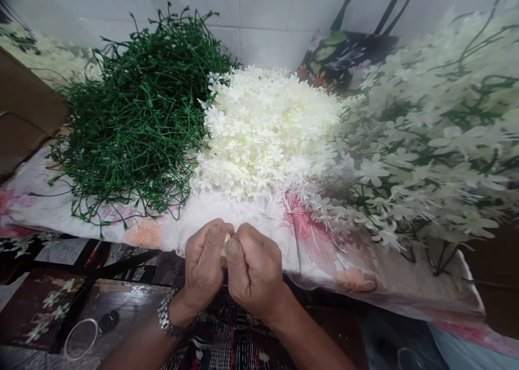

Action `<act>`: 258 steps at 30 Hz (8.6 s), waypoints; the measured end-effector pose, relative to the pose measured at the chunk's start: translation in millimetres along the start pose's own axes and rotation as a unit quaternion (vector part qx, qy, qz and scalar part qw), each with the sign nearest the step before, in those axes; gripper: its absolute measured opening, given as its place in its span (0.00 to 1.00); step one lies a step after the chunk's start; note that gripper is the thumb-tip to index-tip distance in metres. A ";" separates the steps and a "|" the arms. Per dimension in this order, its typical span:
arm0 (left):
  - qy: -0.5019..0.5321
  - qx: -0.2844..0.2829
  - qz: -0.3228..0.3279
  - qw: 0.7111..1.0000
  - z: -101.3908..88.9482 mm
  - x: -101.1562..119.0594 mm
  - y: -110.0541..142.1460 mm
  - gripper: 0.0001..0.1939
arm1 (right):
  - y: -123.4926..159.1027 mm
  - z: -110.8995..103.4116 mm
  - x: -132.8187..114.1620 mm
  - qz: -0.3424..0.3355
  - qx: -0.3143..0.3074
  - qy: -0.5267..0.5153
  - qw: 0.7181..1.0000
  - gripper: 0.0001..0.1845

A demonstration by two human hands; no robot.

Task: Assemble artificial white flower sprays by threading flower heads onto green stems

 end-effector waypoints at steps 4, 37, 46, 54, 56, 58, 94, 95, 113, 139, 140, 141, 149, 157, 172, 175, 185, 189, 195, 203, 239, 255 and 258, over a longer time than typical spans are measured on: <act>0.073 0.027 -0.093 0.993 7.8 -19.6 7.1 0.25 | -5.8 -5.1 -10.2 -0.093 0.022 0.068 0.993 0.12; -0.146 -0.087 0.210 0.963 -8.7 43.6 -5.7 0.05 | -6.8 -18.0 -3.6 -0.049 0.003 0.038 0.998 0.05; -0.249 -0.158 0.266 0.918 0.5 51.8 -4.9 0.16 | -7.6 -9.0 -5.3 -0.081 -0.010 0.109 0.991 0.10; -0.214 -0.120 0.269 0.931 -3.8 50.5 -0.6 0.14 | -1.6 0.8 5.5 -0.002 -0.068 0.051 0.996 0.13; -0.197 -0.125 0.244 0.941 -4.0 44.6 -2.6 0.15 | 2.5 -0.2 -3.4 -0.040 -0.050 0.070 0.996 0.13; -0.188 -0.133 0.246 0.942 -2.7 44.5 -3.9 0.16 | 4.1 -2.7 -11.5 -0.082 -0.027 0.086 0.993 0.13; -0.136 -0.203 0.240 0.940 9.7 44.0 2.0 0.16 | -9.1 1.2 9.5 -0.035 -0.061 0.047 0.996 0.16; -0.134 -0.196 0.250 0.939 10.3 46.5 2.7 0.16 | -10.7 0.8 12.1 -0.025 -0.063 0.046 0.997 0.16; -0.043 -0.051 0.082 0.994 -18.3 16.2 0.6 0.06 | -13.1 -14.7 11.1 -0.009 -0.014 0.046 0.999 0.11; -0.139 -0.089 0.208 0.964 -11.2 39.6 3.2 0.08 | -8.5 -3.4 25.1 0.031 -0.111 -0.054 0.992 0.12; -0.135 -0.088 0.203 0.966 -11.5 38.9 3.4 0.08 | -7.9 -3.4 25.7 0.032 -0.113 -0.057 0.991 0.12; -0.129 -0.087 0.199 0.967 -11.8 38.2 3.6 0.08 | -7.3 -3.3 26.0 0.033 -0.115 -0.061 0.991 0.11; -0.094 -0.087 0.171 0.977 -12.8 35.9 5.4 0.08 | -4.9 -1.8 18.3 0.009 -0.127 -0.046 0.991 0.08; -0.003 -0.067 0.056 0.996 -15.4 18.5 2.4 0.03 | -4.0 -0.6 2.4 -0.055 -0.100 0.033 0.993 0.09; 0.033 0.032 -0.022 0.999 -32.6 -1.7 6.9 0.08 | -3.3 -5.3 -3.5 -0.090 -0.055 0.036 0.994 0.09; -0.011 -0.004 0.042 0.999 -30.4 10.8 3.7 0.11 | -3.2 -4.9 -5.5 -0.100 -0.038 0.075 0.991 0.08; -0.054 -0.082 0.049 0.994 -21.3 15.1 1.4 0.04 | 3.8 2.8 -7.5 -0.149 -0.037 0.142 0.978 0.09; 0.014 -0.111 0.014 0.994 -16.1 9.2 -0.7 0.13 | 2.8 3.4 -9.0 -0.148 -0.082 0.091 0.981 0.08; 0.023 -0.132 0.011 0.991 -15.8 13.5 -0.1 0.15 | 3.1 2.9 -4.9 -0.123 -0.126 0.049 0.983 0.06; 0.063 -0.170 0.021 0.983 -12.1 16.0 1.8 0.14 | 7.3 6.8 -4.0 -0.105 -0.179 0.033 0.978 0.06; -0.206 -0.026 0.245 0.947 -34.7 42.7 7.6 0.08 | -12.3 8.7 11.4 0.041 -0.121 0.058 0.990 0.06; -0.117 -0.047 0.143 0.982 -34.1 27.1 3.7 0.06 | -5.0 23.1 30.6 0.121 -0.211 -0.109 0.964 0.03; -0.106 -0.053 0.131 0.984 -34.8 25.0 0.6 0.05 | -8.1 20.6 23.5 0.088 -0.191 -0.084 0.974 0.03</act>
Point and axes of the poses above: each hand's wrist, its own y-axis away from the middle knuckle, its own z-axis out of the palm, x = y × z, the point moved 9 cm from there along -y, towards the middle knuckle, and after that the axes turned 13 degrees about z, right-handed, at the moved point
